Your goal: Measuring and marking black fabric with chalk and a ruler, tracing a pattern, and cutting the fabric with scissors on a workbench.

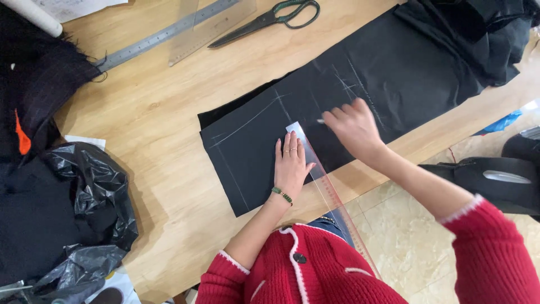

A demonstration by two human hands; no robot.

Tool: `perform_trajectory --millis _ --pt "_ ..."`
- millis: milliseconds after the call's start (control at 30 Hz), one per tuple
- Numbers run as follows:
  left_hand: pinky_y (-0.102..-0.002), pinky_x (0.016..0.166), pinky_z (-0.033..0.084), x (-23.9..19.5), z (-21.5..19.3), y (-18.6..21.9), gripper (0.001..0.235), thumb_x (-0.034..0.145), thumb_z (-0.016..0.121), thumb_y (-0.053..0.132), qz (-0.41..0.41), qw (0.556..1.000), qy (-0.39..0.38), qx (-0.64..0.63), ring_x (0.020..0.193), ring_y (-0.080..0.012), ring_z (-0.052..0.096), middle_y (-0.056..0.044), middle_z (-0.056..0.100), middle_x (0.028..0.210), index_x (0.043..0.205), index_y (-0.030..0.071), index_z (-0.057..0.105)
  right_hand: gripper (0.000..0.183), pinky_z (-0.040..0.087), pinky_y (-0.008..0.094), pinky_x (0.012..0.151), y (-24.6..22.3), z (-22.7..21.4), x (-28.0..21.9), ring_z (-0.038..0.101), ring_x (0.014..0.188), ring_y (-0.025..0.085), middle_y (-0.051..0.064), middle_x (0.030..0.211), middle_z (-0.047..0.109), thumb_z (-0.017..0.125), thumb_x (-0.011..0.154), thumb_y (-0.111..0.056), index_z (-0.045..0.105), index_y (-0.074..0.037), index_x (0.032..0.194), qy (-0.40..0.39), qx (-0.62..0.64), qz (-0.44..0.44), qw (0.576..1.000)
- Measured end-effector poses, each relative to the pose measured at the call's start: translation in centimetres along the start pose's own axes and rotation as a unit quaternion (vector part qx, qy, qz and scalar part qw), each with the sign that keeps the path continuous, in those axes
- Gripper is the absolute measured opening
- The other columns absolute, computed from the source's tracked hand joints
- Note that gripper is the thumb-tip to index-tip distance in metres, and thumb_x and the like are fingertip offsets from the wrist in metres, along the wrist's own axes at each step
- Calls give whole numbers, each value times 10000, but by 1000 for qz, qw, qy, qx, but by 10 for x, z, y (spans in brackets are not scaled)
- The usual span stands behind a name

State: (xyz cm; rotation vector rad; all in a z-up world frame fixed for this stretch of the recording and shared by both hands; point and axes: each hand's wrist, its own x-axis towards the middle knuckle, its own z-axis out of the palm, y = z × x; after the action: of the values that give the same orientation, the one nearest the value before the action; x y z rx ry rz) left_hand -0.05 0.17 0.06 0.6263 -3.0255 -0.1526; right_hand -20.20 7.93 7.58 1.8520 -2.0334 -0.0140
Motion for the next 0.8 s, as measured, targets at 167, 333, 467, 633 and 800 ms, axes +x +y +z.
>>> perform_trajectory --millis 167,333,467,633,800 --pt "-608 1263 152 0 -10 0 768 932 603 575 -9 1000 -9 -11 1517 -337 314 -231 418 1563 1429 -1 495 179 513 429 721 -36 -60 -82 683 734 297 49 758 652 614 1011 -316 664 -155 951 -149 318 209 913" --pt "-717 1207 112 -6 -16 -3 756 925 596 593 -34 999 13 -36 1504 -331 329 -194 434 1561 1426 33 516 337 545 537 814 -91 -58 -194 701 918 451 220 866 700 720 923 -366 672 -33 946 -220 432 381 788" --pt "-760 1087 292 -8 -19 0 722 880 703 476 -18 996 85 -20 1473 -382 347 -113 353 1609 1501 202 456 313 505 312 795 -108 -46 -238 673 911 217 123 1026 745 617 977 -271 703 -18 1141 -226 662 600 387" --pt "-826 1094 183 -2 -27 18 312 956 577 358 133 987 60 -61 1526 -348 267 -13 472 1578 1188 223 737 313 321 294 726 -69 -40 -222 439 748 125 -2 790 508 571 1040 -366 627 -104 880 -250 689 501 460" --pt "-638 1172 254 6 25 33 511 897 560 667 55 968 152 -192 1104 -238 593 -36 593 905 847 159 575 197 508 391 708 10 -41 -145 603 739 194 53 729 613 660 968 -259 646 -70 913 -308 566 326 691"
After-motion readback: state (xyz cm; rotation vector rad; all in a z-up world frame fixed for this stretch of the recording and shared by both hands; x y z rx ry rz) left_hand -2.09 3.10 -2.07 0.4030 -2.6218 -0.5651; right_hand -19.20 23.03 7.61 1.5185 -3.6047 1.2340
